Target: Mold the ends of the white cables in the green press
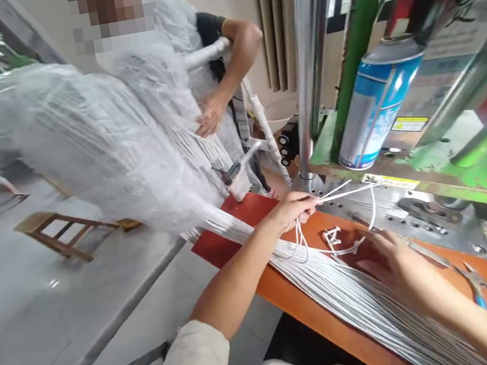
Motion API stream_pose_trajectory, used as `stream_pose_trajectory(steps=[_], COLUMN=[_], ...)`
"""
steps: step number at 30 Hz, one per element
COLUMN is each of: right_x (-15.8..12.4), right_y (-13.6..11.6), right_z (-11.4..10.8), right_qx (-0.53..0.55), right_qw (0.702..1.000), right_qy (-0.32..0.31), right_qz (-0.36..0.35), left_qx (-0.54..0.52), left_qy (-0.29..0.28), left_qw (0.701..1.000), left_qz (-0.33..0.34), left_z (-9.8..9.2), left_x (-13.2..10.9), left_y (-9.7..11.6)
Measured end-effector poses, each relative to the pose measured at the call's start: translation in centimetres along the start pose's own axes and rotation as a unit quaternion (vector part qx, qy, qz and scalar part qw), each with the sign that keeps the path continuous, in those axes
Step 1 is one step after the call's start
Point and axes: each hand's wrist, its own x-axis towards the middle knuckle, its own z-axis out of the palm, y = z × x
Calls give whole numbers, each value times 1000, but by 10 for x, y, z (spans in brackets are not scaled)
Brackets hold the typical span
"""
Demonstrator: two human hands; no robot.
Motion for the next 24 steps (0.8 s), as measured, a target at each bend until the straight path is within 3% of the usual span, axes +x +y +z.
stream_pose_trajectory(steps=[3,5,8,10,14,19,21,24], right_x=[18,29,34,35,44,55,57,60], right_y=[-17,-26,-28,-26,-23,-33,-39,-44], right_z=[16,20,17,13,9,17,25,39], right_qx=[32,126,314,354,316,153,90,64], right_qw=[999,992,948,934,948,987,995,997], right_qy=[-20,-21,-54,-52,-19,23,-1,-42], right_qz=[20,24,1,-15,-18,45,32,-7], left_qx=[-116,-171,-217,-228,-248,-329,-377,-384], left_qy=[-44,-45,-75,-113,-136,-75,-64,-91], left_qw=[992,984,973,967,959,941,924,919], left_qz=[10,12,8,2,2,2,-1,-11], left_z=[7,11,21,27,31,18,12,8], left_x=[2,-3,-8,-8,-7,-13,-14,-13], left_y=[-24,-32,-33,-29,-24,-24,-25,-25])
